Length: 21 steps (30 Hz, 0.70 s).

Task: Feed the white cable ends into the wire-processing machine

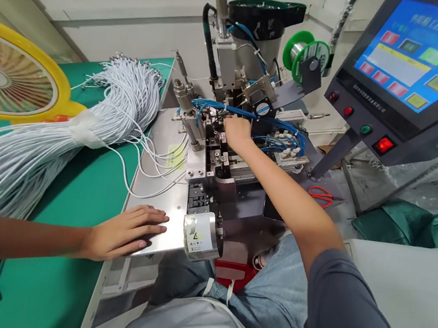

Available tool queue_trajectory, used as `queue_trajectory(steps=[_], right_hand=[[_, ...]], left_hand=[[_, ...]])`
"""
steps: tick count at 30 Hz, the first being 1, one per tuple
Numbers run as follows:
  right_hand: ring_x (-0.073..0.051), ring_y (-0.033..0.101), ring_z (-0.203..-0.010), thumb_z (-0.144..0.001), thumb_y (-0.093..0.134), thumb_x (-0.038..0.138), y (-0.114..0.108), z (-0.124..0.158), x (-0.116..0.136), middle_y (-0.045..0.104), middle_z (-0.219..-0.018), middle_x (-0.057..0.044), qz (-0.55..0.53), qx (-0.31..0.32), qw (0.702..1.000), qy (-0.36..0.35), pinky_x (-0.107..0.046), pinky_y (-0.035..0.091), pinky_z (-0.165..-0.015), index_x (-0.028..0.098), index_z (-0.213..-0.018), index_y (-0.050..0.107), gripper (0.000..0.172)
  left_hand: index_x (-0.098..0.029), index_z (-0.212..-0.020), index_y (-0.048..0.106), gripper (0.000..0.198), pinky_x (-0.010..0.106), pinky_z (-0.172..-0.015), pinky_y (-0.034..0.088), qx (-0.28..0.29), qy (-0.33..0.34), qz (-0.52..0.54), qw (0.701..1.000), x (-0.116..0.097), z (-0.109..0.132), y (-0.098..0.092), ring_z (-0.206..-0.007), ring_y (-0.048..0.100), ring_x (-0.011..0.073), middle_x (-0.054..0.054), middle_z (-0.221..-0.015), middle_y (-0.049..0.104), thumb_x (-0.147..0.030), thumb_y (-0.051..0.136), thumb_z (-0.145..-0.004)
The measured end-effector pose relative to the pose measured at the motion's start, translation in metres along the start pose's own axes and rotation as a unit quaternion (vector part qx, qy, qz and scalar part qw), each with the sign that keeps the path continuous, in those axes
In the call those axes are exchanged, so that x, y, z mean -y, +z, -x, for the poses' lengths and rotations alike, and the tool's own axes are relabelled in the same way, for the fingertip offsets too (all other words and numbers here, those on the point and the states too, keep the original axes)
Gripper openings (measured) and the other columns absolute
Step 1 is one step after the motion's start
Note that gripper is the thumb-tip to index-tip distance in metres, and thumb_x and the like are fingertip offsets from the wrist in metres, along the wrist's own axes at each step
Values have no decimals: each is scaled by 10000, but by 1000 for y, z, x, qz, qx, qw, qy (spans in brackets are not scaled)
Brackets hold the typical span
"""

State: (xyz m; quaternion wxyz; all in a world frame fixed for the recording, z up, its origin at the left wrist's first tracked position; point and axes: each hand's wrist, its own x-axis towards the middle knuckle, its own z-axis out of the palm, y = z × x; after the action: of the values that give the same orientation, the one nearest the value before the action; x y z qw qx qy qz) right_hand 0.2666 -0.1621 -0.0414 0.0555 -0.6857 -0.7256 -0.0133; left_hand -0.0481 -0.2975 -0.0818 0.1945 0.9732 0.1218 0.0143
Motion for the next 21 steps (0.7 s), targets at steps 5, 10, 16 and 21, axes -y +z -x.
queue_trajectory(steps=[5,10,16,21], right_hand=[[-298,649,-933,-838,412,35,-8,22,-7,684,-944,-239,9,-46,999,-15,-354,459,-759,21,-1063,599,293],[-293,654,-922,-849,403,51,-6,27,-7,681,-954,-248,8,-41,998,-36,-347,466,-739,34,-1071,599,296],[-298,640,-969,-843,387,40,1,14,-6,667,-997,-264,17,-31,999,-16,-352,457,-767,26,-1098,587,325],[-300,645,-950,-825,381,20,4,12,-7,685,-952,-232,27,-22,999,-29,-343,455,-754,38,-1091,595,342]], left_hand=[[-206,-1295,439,362,402,-1013,377,21,9,-6,1000,1,-1,-4,-1188,455,233,120,-1286,510,-286,366,-950],[-200,-1288,441,355,402,-1007,375,15,8,-8,1000,1,-1,-4,-1189,450,235,125,-1283,509,-273,364,-949],[-196,-1280,442,348,399,-1006,363,6,7,2,1000,0,0,-2,-1184,445,237,128,-1275,508,-275,340,-957],[-198,-1285,439,349,394,-1011,355,10,9,-4,1000,1,0,-1,-1182,446,232,120,-1275,510,-276,345,-958]])
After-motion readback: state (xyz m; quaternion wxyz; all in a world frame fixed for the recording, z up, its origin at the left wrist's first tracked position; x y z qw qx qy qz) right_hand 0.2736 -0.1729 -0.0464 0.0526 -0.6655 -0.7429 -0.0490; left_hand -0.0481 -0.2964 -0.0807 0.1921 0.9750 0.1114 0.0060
